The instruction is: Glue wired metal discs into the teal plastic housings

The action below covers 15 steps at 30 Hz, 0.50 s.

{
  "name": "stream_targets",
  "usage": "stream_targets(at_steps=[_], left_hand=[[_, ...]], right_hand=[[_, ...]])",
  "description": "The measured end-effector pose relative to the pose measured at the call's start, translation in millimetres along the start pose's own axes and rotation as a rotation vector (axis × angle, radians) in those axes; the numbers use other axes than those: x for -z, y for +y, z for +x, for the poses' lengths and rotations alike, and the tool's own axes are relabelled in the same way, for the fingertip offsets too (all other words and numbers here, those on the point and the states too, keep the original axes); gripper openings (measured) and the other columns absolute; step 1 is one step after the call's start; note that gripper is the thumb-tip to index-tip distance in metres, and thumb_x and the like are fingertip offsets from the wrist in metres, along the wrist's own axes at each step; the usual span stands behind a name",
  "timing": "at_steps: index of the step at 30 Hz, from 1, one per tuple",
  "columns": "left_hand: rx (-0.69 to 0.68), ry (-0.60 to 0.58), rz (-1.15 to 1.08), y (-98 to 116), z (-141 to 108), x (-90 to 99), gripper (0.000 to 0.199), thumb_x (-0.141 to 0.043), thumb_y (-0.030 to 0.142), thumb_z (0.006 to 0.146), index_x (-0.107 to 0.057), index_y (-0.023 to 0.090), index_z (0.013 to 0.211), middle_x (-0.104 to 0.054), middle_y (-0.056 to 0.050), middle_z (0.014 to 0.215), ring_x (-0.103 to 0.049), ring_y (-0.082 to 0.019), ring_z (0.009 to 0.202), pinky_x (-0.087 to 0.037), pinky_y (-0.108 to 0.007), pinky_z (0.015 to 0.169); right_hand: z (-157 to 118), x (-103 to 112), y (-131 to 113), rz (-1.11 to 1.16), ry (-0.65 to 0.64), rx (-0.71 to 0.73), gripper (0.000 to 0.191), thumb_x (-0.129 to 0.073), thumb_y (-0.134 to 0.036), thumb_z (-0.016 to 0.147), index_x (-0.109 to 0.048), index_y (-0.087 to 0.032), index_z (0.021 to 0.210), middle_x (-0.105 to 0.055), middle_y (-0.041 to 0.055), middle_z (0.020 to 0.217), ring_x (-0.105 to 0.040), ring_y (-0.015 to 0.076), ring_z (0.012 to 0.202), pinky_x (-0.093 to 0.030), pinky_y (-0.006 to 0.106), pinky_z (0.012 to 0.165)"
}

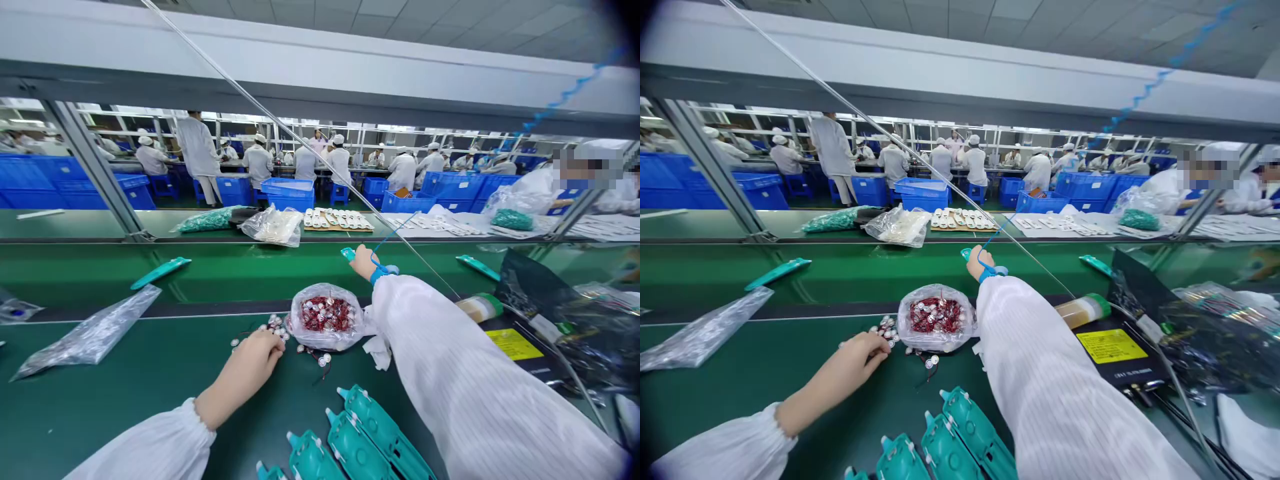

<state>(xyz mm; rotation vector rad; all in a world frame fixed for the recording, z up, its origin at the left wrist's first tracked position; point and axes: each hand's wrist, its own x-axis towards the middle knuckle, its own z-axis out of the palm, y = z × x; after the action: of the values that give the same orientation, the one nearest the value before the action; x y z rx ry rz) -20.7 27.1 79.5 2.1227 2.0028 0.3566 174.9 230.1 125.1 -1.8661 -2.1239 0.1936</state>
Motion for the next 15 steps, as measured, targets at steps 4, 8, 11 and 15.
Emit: stream_targets(at_steps=[4,8,11,15], left_hand=[[0.035,-0.015,0.005,8.7,10.3,-16.3,0.020,-0.050,0.012,0.087,-0.068,0.019,0.086,-0.072,-0.006,0.093,-0.065,-0.022,0.095,-0.047,-0.034,0.085],[0.104,-0.083,0.006,14.0,23.3,-31.1,0.015,-0.058,0.026,0.090,-0.065,0.015,0.084,-0.069,-0.002,0.085,-0.065,-0.017,0.082,-0.051,-0.036,0.079],[0.132,-0.143,-0.004,11.3,30.4,-37.0,0.018,-0.059,0.032,0.090,-0.063,0.014,0.087,-0.067,0.000,0.085,-0.065,-0.015,0.079,-0.053,-0.035,0.075],[0.128,-0.193,-0.021,5.3,32.6,-29.3,0.016,-0.061,0.026,0.088,-0.062,0.015,0.077,-0.066,0.002,0.075,-0.064,-0.014,0.072,-0.051,-0.030,0.069]], right_hand=[[8.8,5.7,-18.0,0.030,-0.008,0.056,0.029,-0.056,-0.032,0.091,-0.057,-0.014,0.115,-0.059,0.0092,0.115,-0.060,0.0219,0.101,-0.051,0.042,0.085],[-11.8,28.3,-36.8,0.062,-0.064,0.220,0.022,-0.058,-0.032,0.090,-0.062,-0.012,0.099,-0.064,0.0072,0.100,-0.062,0.0197,0.092,-0.050,0.039,0.082],[-58.4,49.1,-38.4,0.106,-0.106,0.385,0.017,-0.057,-0.029,0.088,-0.064,-0.013,0.085,-0.067,0.0074,0.087,-0.062,0.0194,0.083,-0.046,0.031,0.073],[-137.4,65.8,-19.1,0.155,-0.195,0.560,0.013,-0.057,-0.025,0.085,-0.062,-0.017,0.076,-0.066,0.0024,0.078,-0.060,0.0167,0.071,-0.039,0.028,0.064]])
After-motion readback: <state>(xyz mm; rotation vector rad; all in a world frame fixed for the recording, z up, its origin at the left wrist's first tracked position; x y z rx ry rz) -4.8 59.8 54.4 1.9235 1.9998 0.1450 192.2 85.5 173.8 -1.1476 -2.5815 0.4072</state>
